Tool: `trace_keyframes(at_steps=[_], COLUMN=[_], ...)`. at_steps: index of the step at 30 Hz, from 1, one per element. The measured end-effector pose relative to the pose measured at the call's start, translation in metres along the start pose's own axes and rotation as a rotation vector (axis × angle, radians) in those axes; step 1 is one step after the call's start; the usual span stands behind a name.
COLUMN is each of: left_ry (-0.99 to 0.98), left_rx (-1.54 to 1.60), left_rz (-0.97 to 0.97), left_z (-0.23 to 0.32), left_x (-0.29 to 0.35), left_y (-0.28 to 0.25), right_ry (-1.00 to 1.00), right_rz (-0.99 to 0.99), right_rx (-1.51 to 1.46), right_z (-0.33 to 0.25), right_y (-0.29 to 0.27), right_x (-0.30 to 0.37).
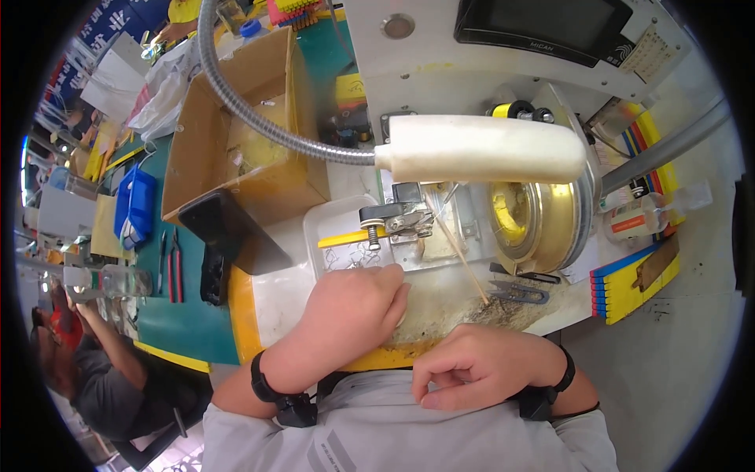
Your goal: Assembling and inspecting small components using a bench-mounted machine and manual tools like tweezers and a syringe.
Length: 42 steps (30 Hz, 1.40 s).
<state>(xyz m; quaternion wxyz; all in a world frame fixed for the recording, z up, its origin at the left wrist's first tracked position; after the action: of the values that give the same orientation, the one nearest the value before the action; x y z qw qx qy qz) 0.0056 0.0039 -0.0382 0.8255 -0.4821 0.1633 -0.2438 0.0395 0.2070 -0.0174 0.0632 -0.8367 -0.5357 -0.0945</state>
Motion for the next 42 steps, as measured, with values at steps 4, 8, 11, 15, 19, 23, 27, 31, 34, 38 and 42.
trace_keyframes(at_steps=[4,8,11,15,19,23,27,31,34,38,42], left_ry=[0.074,0.127,0.180,0.238,0.403,0.484,0.599,0.648,0.661,0.668,0.666], left_rx=[0.029,0.118,0.247,0.471,0.420,0.380,0.152,0.013,-0.046,-0.124,-0.180], left_rz=[0.030,0.110,0.160,0.301,0.412,0.441,0.504,0.528,0.536,0.535,0.522], left_z=[-0.004,-0.007,-0.003,0.004,0.008,0.007,0.007,0.009,0.008,0.014,0.019], left_x=[0.002,0.006,0.014,0.018,0.012,0.007,0.004,0.004,0.003,0.001,-0.001], left_y=[0.002,-0.003,-0.019,-0.031,-0.036,-0.037,-0.037,-0.040,-0.042,-0.053,-0.061], right_ry=[-0.004,0.012,0.123,0.017,-0.143,-0.232,-0.266,-0.254,-0.254,-0.282,-0.306], right_rz=[0.030,0.097,0.195,0.447,0.436,0.519,0.585,0.586,0.633,0.663,0.742], right_rx=[-0.035,-0.066,-0.125,-0.425,-0.604,-0.577,-0.553,-0.550,-0.535,-0.488,-0.396], right_z=[0.003,0.005,0.002,0.004,0.005,0.001,-0.003,0.002,0.002,0.001,0.001], right_y=[-0.003,-0.004,-0.004,0.005,0.014,0.013,0.013,0.012,0.013,0.013,0.012], right_x=[0.000,0.002,0.001,-0.021,-0.034,-0.032,-0.031,-0.029,-0.030,-0.030,-0.027])
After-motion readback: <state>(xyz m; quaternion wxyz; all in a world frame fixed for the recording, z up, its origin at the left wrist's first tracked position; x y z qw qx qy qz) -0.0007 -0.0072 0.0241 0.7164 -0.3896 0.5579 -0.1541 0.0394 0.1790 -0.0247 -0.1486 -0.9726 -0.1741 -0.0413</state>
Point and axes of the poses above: each hand's wrist, its own x-axis away from the middle knuckle, its own y-axis out of the palm, z = x × y, the point moved 2 cm from there along -x, towards the middle knuckle, and after that the axes turned 6 degrees about y, right-handed, at the moved point
